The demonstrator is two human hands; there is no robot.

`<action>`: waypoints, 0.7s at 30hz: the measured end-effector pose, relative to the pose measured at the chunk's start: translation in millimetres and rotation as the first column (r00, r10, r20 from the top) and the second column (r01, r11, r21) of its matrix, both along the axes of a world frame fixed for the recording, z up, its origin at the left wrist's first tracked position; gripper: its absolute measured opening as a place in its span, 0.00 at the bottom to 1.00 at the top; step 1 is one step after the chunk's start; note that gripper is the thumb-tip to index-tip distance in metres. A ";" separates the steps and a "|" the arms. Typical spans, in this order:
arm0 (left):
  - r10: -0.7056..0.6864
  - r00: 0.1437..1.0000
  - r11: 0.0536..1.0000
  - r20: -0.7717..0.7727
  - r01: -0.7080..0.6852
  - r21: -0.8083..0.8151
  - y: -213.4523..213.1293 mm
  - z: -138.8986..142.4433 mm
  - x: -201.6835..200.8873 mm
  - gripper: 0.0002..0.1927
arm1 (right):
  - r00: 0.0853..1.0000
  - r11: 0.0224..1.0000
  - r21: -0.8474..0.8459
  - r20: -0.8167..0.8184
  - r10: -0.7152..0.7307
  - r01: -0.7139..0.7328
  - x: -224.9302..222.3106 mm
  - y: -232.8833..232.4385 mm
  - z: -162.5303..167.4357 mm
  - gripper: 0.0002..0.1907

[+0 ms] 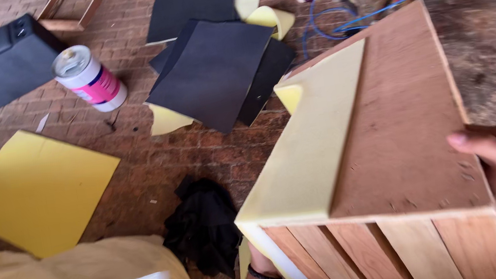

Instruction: The person cuts and trims yellow foam sheets with a long knife on a workbench, shaping foam around a curved wooden frame. They handle and reposition foam pieces, use a spray gun connected to a blue hose, and continue cutting foam pieces on the bench and over the floor.

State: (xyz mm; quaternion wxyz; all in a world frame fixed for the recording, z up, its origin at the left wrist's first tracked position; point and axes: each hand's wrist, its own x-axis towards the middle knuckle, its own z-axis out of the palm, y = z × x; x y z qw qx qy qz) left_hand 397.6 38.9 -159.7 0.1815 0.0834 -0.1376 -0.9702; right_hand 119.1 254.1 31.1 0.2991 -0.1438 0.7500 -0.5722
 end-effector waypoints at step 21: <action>0.306 0.643 0.865 0.702 0.120 -0.487 -359.6 -48.8 -107.4 0.50 | 0.651 0.984 -0.153 0.739 0.173 -0.089 -189.4 -412.4 -272.7 0.27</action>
